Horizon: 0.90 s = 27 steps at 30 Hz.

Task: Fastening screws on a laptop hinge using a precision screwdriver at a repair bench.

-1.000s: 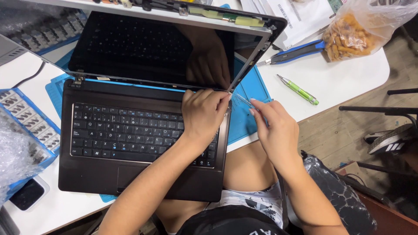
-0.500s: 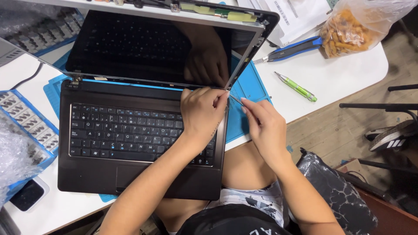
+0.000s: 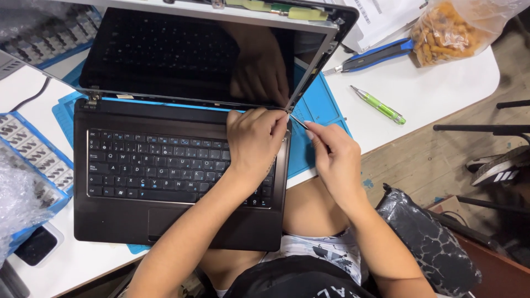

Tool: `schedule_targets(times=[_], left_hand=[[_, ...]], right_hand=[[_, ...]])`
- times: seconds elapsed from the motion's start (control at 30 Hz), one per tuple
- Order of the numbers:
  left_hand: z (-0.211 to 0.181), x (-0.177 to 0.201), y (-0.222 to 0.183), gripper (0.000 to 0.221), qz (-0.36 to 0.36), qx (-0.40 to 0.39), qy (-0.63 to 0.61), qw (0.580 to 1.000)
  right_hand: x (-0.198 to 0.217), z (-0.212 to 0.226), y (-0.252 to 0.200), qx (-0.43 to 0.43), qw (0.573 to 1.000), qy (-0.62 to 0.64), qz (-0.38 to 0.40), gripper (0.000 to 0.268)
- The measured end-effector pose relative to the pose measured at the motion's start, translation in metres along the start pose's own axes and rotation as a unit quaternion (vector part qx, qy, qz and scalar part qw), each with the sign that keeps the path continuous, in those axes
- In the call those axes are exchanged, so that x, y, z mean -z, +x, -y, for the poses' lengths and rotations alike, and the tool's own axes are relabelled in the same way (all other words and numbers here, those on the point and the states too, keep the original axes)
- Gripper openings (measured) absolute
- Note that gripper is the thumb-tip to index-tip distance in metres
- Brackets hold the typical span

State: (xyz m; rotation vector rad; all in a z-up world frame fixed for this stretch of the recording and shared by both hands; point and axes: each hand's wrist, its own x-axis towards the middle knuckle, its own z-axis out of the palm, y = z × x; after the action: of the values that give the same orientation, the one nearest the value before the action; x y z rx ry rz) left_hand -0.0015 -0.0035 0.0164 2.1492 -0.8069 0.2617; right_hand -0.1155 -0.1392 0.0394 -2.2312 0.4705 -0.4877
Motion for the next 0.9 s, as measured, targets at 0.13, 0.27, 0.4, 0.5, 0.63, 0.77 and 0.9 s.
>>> schedule_targets(times=[0.13,0.27,0.4,0.5,0.63,0.77,0.9], left_hand=[[0.001,0.0,0.0,0.015,-0.007,-0.008,0.007,1.0],[0.003,-0.002,-0.001,0.016,-0.014,-0.007,0.009,1.0],[0.002,0.001,0.0,0.016,-0.006,-0.005,0.006,1.0],[0.004,-0.002,-0.001,0.014,-0.017,-0.012,0.003,1.0],[0.004,-0.002,0.0,0.014,-0.02,-0.014,0.003,1.0],[0.002,-0.001,0.002,0.016,-0.018,-0.013,-0.005,1.0],[0.008,-0.007,-0.001,0.012,-0.036,-0.029,0.003,0.999]], right_hand=[[0.007,-0.005,-0.001,0.013,1.0,-0.014,0.009,0.014],[0.015,0.003,0.0,0.0,1.0,-0.009,0.008,0.015],[0.01,-0.002,0.003,-0.008,1.0,0.016,-0.003,0.013],[0.006,0.0,0.0,-0.004,1.0,-0.009,-0.01,0.011],[0.008,0.004,0.003,0.009,0.999,-0.035,-0.018,0.011],[0.007,0.004,0.003,0.02,0.997,-0.069,-0.018,0.009],[0.006,0.004,0.004,0.028,0.995,-0.092,-0.015,0.008]])
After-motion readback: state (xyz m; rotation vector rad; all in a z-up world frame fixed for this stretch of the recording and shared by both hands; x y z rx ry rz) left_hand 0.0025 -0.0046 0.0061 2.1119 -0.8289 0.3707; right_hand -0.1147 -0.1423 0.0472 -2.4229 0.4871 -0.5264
